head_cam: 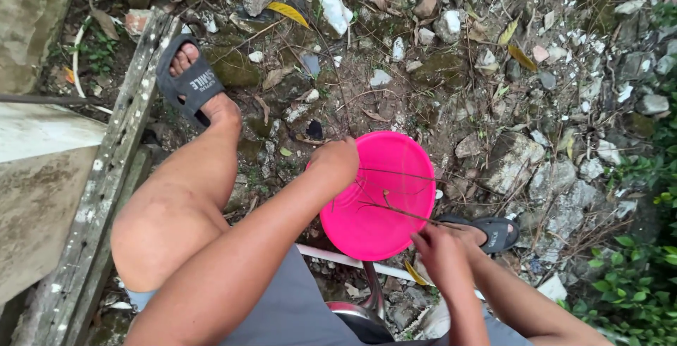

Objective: The recorder is collecting and placing small twigs and dried leaves into a pink bucket while sitting on the ground.

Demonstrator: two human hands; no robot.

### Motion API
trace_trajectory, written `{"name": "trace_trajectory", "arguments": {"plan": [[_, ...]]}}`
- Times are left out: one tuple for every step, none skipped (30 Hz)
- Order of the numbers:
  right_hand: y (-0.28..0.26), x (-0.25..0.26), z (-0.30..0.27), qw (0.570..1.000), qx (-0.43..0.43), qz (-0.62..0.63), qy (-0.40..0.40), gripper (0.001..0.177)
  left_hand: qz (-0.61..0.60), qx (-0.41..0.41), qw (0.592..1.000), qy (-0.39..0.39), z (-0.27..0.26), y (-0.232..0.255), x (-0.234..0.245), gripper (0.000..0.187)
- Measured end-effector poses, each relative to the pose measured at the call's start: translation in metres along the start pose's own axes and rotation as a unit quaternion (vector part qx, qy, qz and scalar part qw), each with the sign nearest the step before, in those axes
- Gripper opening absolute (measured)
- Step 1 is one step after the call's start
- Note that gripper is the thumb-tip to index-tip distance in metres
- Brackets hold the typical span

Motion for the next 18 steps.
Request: {"name": "trace_trajectory", "arguments": {"plan": [[-0.003, 0.013, -0.009, 1.000, 0.001, -0.003, -0.001, 0.020, -0.003, 0.000, 1.000, 0.001, -0.001, 0.002, 0.003, 0.050], [-0.007, 0.026, -0.018, 0.999, 0.037, 0.003, 0.035, 0.021, 0.015, 0.006, 1.000, -0.018, -0.002, 0.003, 0.006, 0.055], [-0.011, 0.040, -0.027, 0.995, 0.073, 0.008, 0.071, 0.025, 0.032, 0.012, 0.999, -0.036, -0.003, 0.004, 0.009, 0.060], [0.001, 0.052, -0.031, 0.995, 0.075, 0.006, 0.071, 0.025, 0.030, 0.013, 0.999, -0.035, -0.002, 0.004, 0.008, 0.060], [0.014, 0.064, -0.034, 0.999, 0.013, -0.021, 0.041, 0.024, 0.017, 0.019, 0.999, -0.036, -0.001, 0.004, 0.008, 0.062], [0.027, 0.075, -0.037, 0.998, -0.050, -0.046, 0.012, 0.024, 0.005, 0.025, 0.999, -0.039, -0.001, 0.004, 0.007, 0.063], [0.024, 0.095, -0.043, 0.998, -0.049, -0.047, 0.011, 0.024, 0.003, 0.026, 0.999, -0.038, -0.001, 0.004, 0.008, 0.063], [0.021, 0.112, -0.049, 0.995, -0.058, -0.069, -0.047, 0.028, 0.018, 0.020, 0.999, -0.039, -0.003, 0.004, 0.008, 0.066], [0.018, 0.130, -0.055, 0.988, -0.069, -0.091, -0.104, 0.031, 0.034, 0.015, 0.999, -0.040, -0.004, 0.005, 0.008, 0.069], [0.020, 0.137, -0.058, 0.988, -0.068, -0.091, -0.104, 0.031, 0.033, 0.015, 0.999, -0.039, -0.003, 0.004, 0.005, 0.069], [0.024, 0.144, -0.061, 0.975, -0.110, -0.138, -0.138, 0.032, 0.038, 0.011, 0.999, -0.034, -0.002, 0.003, 0.003, 0.068], [0.027, 0.151, -0.063, 0.956, -0.151, -0.184, -0.169, 0.034, 0.044, 0.007, 0.999, -0.028, 0.000, 0.002, 0.002, 0.067], [0.024, 0.150, -0.062, 0.956, -0.149, -0.185, -0.169, 0.034, 0.043, 0.007, 0.999, -0.027, 0.000, 0.002, 0.002, 0.067], [0.020, 0.149, -0.061, 0.981, -0.125, -0.091, -0.119, 0.031, 0.035, 0.011, 0.999, -0.025, 0.000, 0.002, 0.001, 0.067], [0.016, 0.148, -0.059, 0.993, -0.100, 0.004, -0.068, 0.029, 0.027, 0.015, 0.999, -0.023, 0.001, 0.001, 0.001, 0.068], [0.012, 0.145, -0.058, 0.993, -0.098, 0.003, -0.069, 0.029, 0.026, 0.017, 0.999, -0.023, -0.001, 0.002, 0.004, 0.068], [0.006, 0.142, -0.057, 0.992, -0.071, 0.098, -0.018, 0.026, 0.024, 0.021, 0.999, -0.029, -0.002, 0.003, 0.006, 0.069], [0.001, 0.139, -0.056, 0.980, -0.044, 0.193, 0.034, 0.024, 0.022, 0.026, 0.999, -0.035, -0.003, 0.003, 0.009, 0.070]]}}
Point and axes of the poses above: each hand's wrist, its own z-axis towards the middle knuckle, its own x-axis out of the back of the hand, y = z × x, the point moved 1 cm from there along z, towards the middle knuckle, and after that the axes turned 9 degrees about z, right-handed, at the moved point
